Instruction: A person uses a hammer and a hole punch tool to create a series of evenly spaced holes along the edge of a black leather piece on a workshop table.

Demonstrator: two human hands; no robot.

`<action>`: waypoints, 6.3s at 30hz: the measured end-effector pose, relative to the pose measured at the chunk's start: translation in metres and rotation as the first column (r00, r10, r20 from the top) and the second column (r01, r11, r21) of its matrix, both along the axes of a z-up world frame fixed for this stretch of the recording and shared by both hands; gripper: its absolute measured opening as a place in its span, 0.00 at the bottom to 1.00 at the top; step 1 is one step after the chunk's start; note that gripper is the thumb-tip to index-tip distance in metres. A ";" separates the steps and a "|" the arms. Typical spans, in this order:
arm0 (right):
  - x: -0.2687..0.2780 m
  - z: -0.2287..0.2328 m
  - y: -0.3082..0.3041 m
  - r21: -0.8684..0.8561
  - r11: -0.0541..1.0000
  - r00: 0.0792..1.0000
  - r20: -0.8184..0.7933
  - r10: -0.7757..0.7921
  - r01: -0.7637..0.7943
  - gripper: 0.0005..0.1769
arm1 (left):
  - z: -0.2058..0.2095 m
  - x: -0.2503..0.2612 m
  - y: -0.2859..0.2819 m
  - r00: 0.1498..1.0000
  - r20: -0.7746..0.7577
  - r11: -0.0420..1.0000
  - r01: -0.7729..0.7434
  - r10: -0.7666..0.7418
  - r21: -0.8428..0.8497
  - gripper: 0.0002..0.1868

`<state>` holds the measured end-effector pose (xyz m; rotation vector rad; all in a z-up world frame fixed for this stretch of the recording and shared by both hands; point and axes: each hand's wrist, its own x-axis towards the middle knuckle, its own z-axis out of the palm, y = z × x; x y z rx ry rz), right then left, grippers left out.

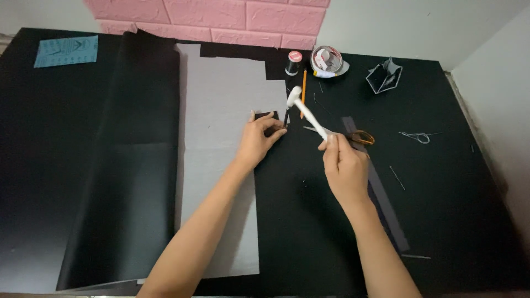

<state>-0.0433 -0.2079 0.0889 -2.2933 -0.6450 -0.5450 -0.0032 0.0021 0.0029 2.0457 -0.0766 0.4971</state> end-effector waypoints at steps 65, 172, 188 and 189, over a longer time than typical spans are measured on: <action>0.060 -0.077 0.027 -0.194 0.959 0.972 0.077 0.222 -0.204 0.15 | -0.012 0.001 0.003 0.951 0.037 0.951 0.307 -0.308 0.024 0.08; 0.025 -0.014 0.018 0.694 0.691 0.850 -0.473 0.231 0.199 0.10 | -0.028 0.013 -0.023 0.984 -0.057 0.527 0.040 -0.167 -0.849 0.13; 0.038 -0.032 0.011 0.695 0.691 0.875 -0.445 0.194 0.200 0.10 | -0.029 0.015 -0.018 0.976 -0.116 0.642 0.031 -0.185 -0.766 0.12; 0.040 -0.033 0.010 0.662 0.725 0.887 -0.433 0.161 0.192 0.10 | -0.028 0.014 -0.018 0.971 -0.133 0.656 0.032 -0.200 -0.754 0.12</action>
